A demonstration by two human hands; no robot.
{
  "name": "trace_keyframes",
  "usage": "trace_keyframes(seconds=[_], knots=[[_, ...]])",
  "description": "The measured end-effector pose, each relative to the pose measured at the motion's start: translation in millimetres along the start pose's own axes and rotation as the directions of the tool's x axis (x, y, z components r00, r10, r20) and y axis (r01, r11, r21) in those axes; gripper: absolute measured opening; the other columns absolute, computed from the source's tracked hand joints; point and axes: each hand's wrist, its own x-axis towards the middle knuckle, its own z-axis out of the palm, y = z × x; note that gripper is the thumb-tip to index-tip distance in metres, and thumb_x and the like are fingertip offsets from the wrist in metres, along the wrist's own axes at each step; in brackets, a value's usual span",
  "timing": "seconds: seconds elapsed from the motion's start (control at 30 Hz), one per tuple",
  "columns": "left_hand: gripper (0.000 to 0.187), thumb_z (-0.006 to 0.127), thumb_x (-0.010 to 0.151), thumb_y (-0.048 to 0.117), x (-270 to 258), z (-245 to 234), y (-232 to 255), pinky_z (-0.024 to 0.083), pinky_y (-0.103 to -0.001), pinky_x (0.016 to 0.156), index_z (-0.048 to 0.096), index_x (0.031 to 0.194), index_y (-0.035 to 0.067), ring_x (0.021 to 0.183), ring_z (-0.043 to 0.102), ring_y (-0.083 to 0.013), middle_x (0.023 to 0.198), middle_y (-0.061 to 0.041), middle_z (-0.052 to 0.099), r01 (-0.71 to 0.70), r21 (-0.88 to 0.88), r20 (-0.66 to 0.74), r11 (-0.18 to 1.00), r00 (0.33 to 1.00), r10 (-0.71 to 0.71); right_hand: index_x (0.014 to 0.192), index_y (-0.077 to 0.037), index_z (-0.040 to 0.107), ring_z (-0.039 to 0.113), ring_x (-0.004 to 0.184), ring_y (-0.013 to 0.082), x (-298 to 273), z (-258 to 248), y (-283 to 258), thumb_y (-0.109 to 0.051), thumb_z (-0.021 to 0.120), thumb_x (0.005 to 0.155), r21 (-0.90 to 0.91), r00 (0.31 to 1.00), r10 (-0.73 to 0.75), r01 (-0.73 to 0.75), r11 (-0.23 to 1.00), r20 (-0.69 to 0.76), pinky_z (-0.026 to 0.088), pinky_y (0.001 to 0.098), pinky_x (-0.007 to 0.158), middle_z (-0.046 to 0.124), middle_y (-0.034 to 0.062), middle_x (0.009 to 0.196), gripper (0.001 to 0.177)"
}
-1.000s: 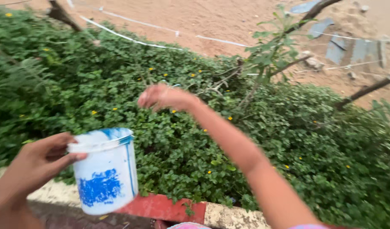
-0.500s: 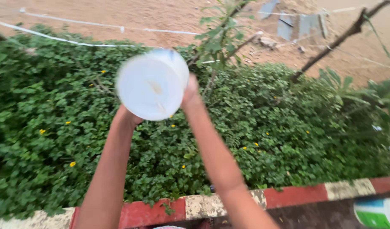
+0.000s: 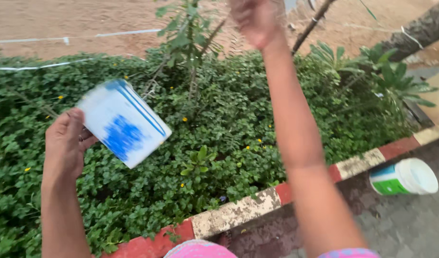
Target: The person scoops water from a bucket into a container and splashes water onto plants by hand.
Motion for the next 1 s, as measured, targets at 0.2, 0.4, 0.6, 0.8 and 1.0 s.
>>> trace_keyframes(seconds=[0.2,0.4,0.6,0.8,1.0], knots=[[0.022,0.082,0.093,0.011,-14.3,25.9,-22.1,0.036,-0.020,0.063,0.065,0.105,0.003,0.079,0.050,-0.0067,0.093,0.001,0.062,-0.109,0.248,0.080,0.963,0.993,0.091,0.100,-0.005,0.063,0.061,0.075,0.0147,-67.9,19.2,-13.9,-0.019,0.052,0.109,-0.322,0.938,0.281,-0.334,0.886,-0.201,0.054,0.0304,0.068,0.064,0.0073,0.088,0.020],[0.026,0.082,0.084,0.004,-23.6,81.4,-18.3,0.051,-0.019,0.074,0.065,0.103,0.001,0.088,0.063,-0.0048,0.098,0.001,0.068,-0.136,0.097,0.337,0.986,0.937,0.096,0.108,-0.007,0.065,0.062,0.099,0.0214,-144.8,32.1,12.4,-0.018,0.060,0.104,-0.214,0.991,0.135,-0.132,0.968,0.000,0.051,0.0389,0.089,0.066,0.0071,0.105,0.012],[0.028,0.084,0.078,0.008,-21.9,125.5,-22.7,0.052,-0.023,0.071,0.066,0.097,-0.005,0.089,0.061,-0.0069,0.129,0.001,0.071,-0.190,0.298,0.468,0.935,0.883,0.030,0.119,-0.006,0.069,0.068,0.110,0.0248,-206.5,48.3,38.6,-0.035,0.068,0.094,-0.594,0.871,0.341,-0.491,0.637,-0.354,0.055,0.0426,0.096,0.074,0.0107,0.116,0.039],[0.052,0.052,0.104,0.050,-4.5,201.6,-99.4,0.059,-0.033,0.075,0.064,0.118,0.001,0.091,0.068,-0.0162,0.107,-0.010,0.071,0.185,0.148,0.541,0.972,0.807,-0.236,0.113,-0.003,0.063,0.065,0.121,0.0262,-254.9,55.5,141.5,-0.034,0.065,0.107,0.419,0.863,0.401,-0.256,0.871,-0.307,0.054,0.0430,0.115,0.070,0.0163,0.128,0.031],[0.053,0.045,0.104,0.050,-11.9,280.4,-191.9,0.062,-0.038,0.083,0.063,0.133,0.010,0.099,0.073,-0.0170,0.121,-0.006,0.072,0.576,-0.333,0.433,0.747,0.797,-0.422,0.122,-0.003,0.068,0.069,0.102,0.0286,-271.9,58.7,253.5,-0.033,0.046,0.098,0.744,0.681,0.513,0.070,0.665,-0.523,0.058,0.0445,0.093,0.072,0.0152,0.117,0.044]])
